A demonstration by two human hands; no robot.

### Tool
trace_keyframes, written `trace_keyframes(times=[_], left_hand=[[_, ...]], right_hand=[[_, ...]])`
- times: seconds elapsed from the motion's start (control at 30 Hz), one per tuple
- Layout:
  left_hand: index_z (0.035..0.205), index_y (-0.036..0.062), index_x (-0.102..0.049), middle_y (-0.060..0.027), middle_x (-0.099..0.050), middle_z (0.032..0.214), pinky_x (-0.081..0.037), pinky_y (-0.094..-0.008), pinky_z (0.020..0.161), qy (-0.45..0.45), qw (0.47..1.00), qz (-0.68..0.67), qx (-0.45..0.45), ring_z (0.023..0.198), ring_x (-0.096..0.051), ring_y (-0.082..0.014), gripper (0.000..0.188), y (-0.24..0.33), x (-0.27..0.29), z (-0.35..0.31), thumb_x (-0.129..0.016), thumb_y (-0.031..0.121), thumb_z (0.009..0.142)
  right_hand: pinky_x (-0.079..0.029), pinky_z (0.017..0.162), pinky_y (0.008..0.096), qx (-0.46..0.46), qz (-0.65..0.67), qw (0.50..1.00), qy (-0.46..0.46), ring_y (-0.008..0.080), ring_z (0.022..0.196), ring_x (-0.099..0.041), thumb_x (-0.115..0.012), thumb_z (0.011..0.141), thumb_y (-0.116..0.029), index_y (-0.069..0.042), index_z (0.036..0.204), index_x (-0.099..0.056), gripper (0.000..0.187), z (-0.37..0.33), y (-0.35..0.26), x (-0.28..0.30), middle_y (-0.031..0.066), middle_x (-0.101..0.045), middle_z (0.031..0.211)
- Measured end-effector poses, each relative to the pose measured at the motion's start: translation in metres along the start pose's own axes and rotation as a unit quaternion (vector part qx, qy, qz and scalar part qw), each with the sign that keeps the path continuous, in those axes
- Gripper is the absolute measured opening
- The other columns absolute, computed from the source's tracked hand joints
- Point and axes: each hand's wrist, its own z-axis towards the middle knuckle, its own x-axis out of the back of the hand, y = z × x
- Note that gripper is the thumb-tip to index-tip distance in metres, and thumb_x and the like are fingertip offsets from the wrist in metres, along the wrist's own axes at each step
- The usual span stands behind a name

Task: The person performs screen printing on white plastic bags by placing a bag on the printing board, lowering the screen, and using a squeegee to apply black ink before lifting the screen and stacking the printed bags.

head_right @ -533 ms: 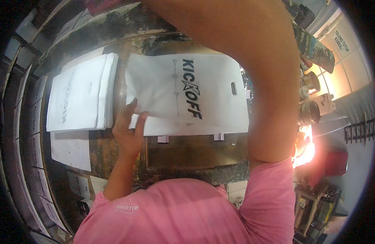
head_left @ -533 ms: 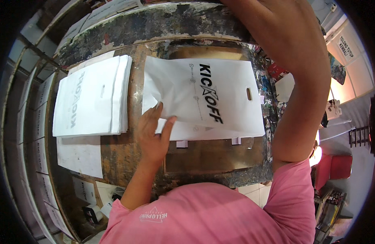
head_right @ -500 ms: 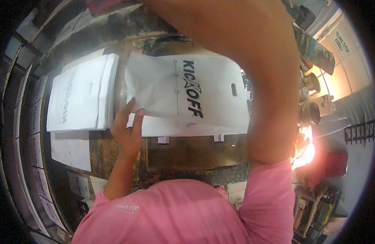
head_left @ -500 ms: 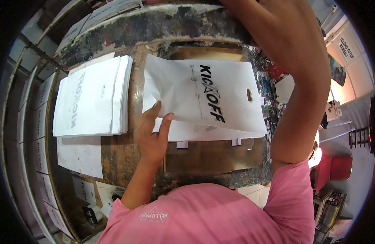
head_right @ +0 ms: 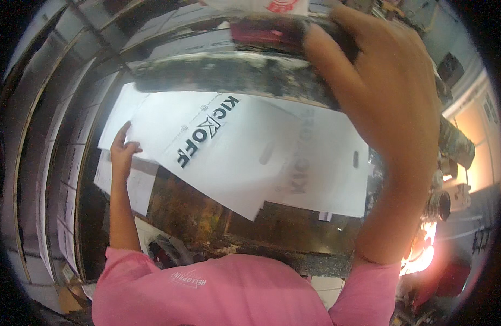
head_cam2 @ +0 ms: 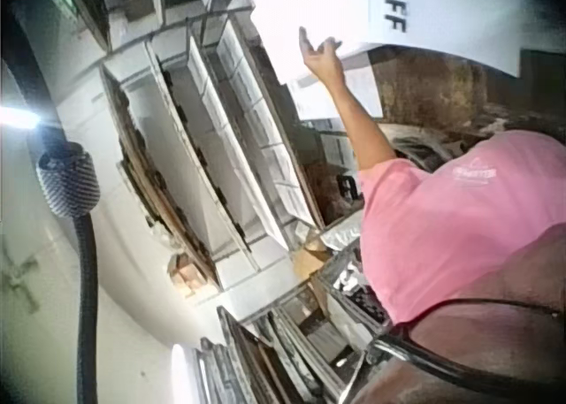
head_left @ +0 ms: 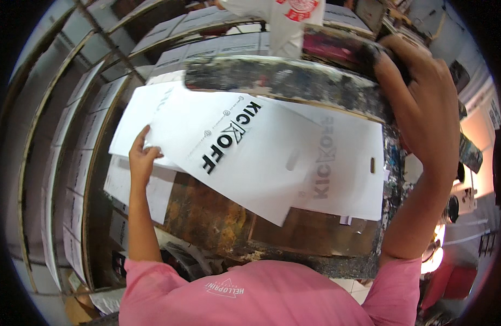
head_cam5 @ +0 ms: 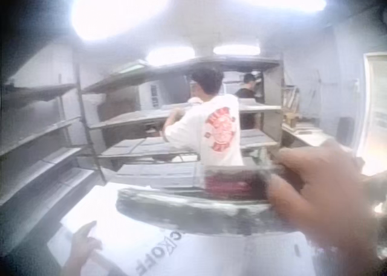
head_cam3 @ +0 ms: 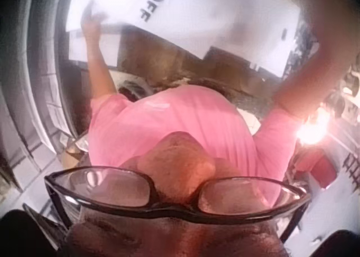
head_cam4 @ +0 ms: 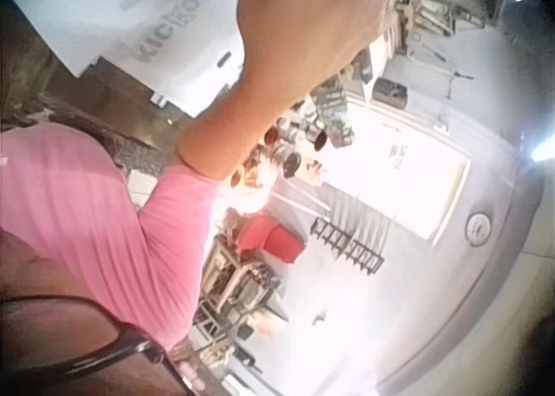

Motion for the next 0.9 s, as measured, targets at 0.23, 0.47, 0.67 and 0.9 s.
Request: trace_keyframes(times=[0.23,0.47,0.67,0.9], left_hand=[[0.15,0.0028,-0.048,-0.0339,-0.061,0.127,-0.059,-0.0419,0.082,0.044,0.94,0.337,0.003,0.087,-0.071,-0.0366,0.074,-0.087,0.131,0.101,-0.068,0.005,0.079],[0.14,0.0067,-0.061,-0.0122,-0.062,0.142,-0.053,-0.0417,0.099,-0.235,0.972,-0.008,-0.021,0.134,-0.054,-0.0214,0.059,0.094,-0.072,-0.06,-0.081,0.023,0.087],[0.157,-0.0003,-0.019,-0.0236,-0.041,0.152,-0.034,-0.049,0.121,-0.248,0.711,-0.627,0.199,0.143,-0.042,-0.0349,0.091,0.098,-0.113,-0.222,-0.058,0.057,0.098],[0.157,-0.0017,-0.018,-0.0294,-0.045,0.148,-0.036,-0.05,0.12,-0.241,0.757,-0.452,0.407,0.141,-0.045,-0.0386,0.104,0.006,-0.122,-0.256,-0.029,0.081,0.095]], right_hand=[[-0.046,0.083,0.0479,-0.041,0.027,0.999,0.019,0.0437,0.085,-0.061,-0.061,0.092,-0.035,-0.002,0.102,-0.071,0.036,-0.007,-0.017,0.004,0.0244,-0.068,0.087],[-0.046,0.088,0.0491,-0.106,-0.023,0.994,-0.033,0.0414,0.095,-0.062,-0.066,0.089,-0.027,-0.007,0.134,-0.059,0.05,-0.045,-0.034,-0.001,0.0236,-0.068,0.098],[-0.043,0.094,0.0505,-0.026,0.015,0.973,-0.23,0.0371,0.107,-0.057,-0.077,0.08,-0.026,-0.008,0.128,-0.064,0.053,-0.17,-0.067,-0.023,0.0178,-0.065,0.112],[-0.05,0.086,0.0471,-0.063,0.183,0.915,-0.355,0.0339,0.101,-0.061,-0.079,0.079,-0.025,-0.006,0.118,-0.069,0.045,-0.261,-0.062,-0.085,0.0127,-0.066,0.107]])
